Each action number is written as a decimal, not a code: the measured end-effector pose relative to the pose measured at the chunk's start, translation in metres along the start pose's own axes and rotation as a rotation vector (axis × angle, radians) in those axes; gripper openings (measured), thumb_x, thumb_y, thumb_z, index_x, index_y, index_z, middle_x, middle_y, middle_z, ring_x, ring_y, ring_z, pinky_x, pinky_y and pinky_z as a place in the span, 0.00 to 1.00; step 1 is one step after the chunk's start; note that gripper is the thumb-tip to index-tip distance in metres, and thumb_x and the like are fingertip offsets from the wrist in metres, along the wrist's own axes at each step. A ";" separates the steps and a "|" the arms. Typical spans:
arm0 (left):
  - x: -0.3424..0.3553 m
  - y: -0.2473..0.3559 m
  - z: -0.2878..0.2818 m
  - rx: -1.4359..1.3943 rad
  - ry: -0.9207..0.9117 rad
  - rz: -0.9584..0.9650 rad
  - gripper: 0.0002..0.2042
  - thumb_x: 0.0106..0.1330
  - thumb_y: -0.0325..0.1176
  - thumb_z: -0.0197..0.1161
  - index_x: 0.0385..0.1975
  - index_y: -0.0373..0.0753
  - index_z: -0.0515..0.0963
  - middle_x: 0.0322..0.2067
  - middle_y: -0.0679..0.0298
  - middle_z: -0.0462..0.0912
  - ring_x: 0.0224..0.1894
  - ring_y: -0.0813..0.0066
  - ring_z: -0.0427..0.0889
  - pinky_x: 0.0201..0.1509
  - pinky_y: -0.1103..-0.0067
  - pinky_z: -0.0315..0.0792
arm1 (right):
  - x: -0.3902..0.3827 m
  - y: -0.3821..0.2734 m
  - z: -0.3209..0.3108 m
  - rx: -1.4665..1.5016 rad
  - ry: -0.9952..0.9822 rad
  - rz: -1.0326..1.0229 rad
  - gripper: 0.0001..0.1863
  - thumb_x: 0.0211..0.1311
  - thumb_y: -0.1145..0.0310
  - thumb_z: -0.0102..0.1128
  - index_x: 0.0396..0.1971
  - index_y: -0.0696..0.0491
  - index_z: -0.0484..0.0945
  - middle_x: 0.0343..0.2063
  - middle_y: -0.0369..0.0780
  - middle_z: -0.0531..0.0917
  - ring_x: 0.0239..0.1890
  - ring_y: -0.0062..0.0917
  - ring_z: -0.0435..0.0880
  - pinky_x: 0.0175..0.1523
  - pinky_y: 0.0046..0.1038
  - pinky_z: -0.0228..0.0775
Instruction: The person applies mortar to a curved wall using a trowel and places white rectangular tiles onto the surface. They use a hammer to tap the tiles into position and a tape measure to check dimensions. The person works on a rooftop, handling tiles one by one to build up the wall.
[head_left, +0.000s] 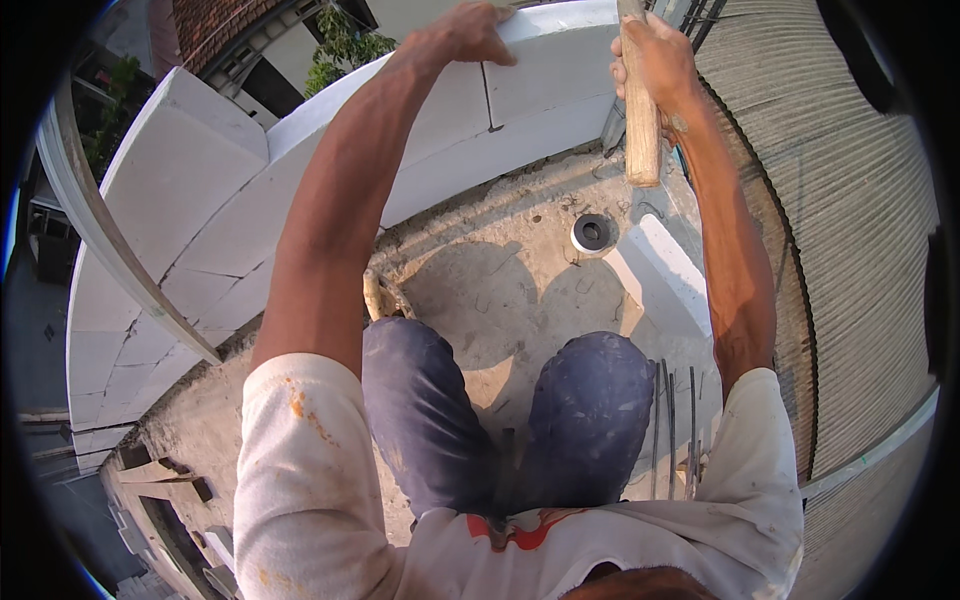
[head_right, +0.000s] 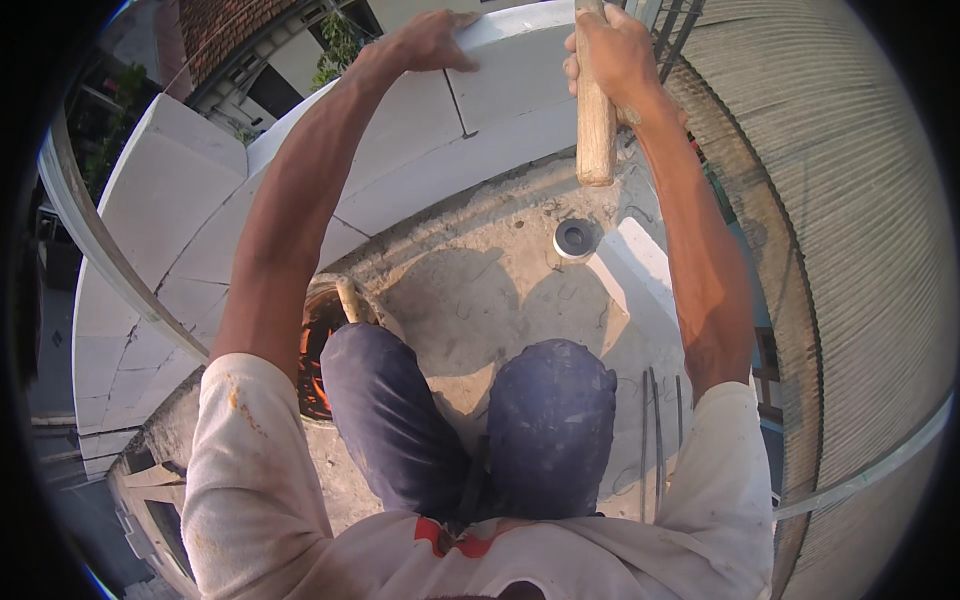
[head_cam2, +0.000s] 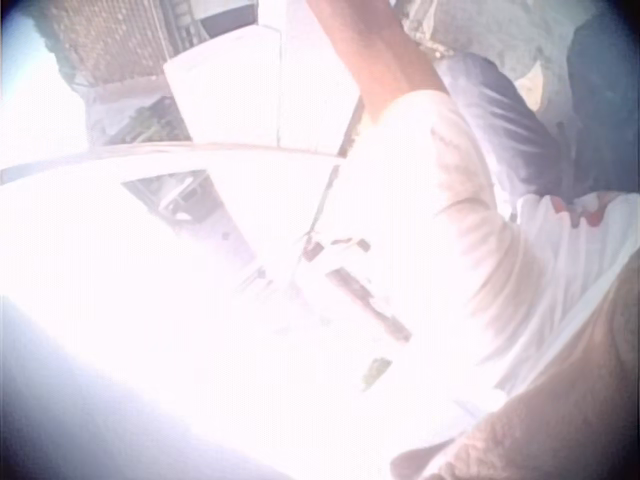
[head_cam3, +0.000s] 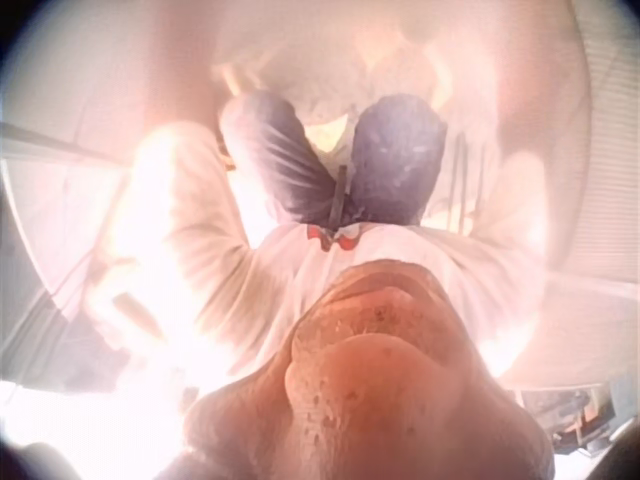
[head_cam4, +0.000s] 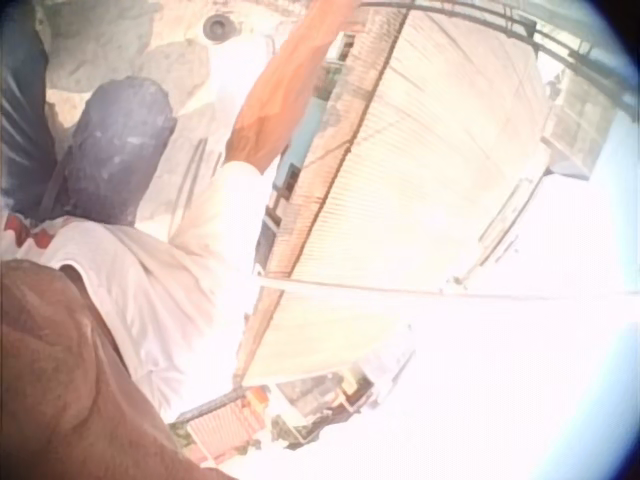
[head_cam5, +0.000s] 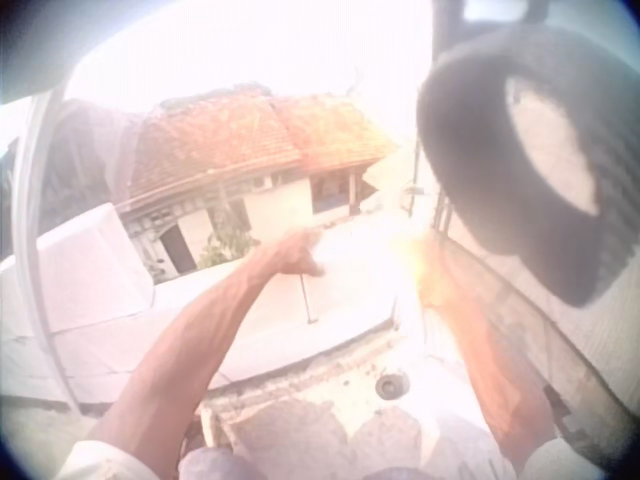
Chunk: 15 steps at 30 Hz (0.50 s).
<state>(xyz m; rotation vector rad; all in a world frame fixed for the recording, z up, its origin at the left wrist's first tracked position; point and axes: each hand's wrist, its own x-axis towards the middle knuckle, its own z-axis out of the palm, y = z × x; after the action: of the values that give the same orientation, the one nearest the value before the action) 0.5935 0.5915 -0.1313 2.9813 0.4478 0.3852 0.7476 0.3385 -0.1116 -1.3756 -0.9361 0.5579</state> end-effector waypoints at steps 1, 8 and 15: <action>0.001 -0.001 0.001 -0.016 -0.009 0.015 0.32 0.51 0.48 0.79 0.53 0.32 0.83 0.46 0.41 0.88 0.51 0.43 0.86 0.56 0.59 0.80 | 0.001 0.000 -0.001 -0.033 -0.048 0.079 0.14 0.81 0.60 0.53 0.48 0.57 0.74 0.32 0.37 0.78 0.22 0.20 0.78 0.22 0.26 0.75; 0.004 0.000 0.002 -0.037 -0.038 0.014 0.34 0.52 0.47 0.79 0.57 0.32 0.81 0.51 0.41 0.87 0.54 0.43 0.85 0.59 0.59 0.79 | -0.024 -0.034 0.004 -0.050 -0.146 0.082 0.13 0.81 0.60 0.52 0.46 0.56 0.73 0.31 0.37 0.77 0.22 0.19 0.78 0.22 0.27 0.74; 0.000 -0.006 0.002 0.051 -0.020 -0.041 0.48 0.48 0.48 0.77 0.72 0.33 0.72 0.53 0.43 0.87 0.53 0.52 0.89 0.65 0.68 0.79 | 0.001 -0.009 0.007 -0.110 -0.063 0.082 0.14 0.80 0.59 0.54 0.47 0.57 0.74 0.30 0.37 0.79 0.22 0.19 0.79 0.22 0.26 0.75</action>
<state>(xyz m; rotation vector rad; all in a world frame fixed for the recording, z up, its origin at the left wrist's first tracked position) 0.5922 0.5973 -0.1342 3.0167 0.5240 0.3457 0.7410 0.3417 -0.1035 -1.5079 -0.9767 0.6223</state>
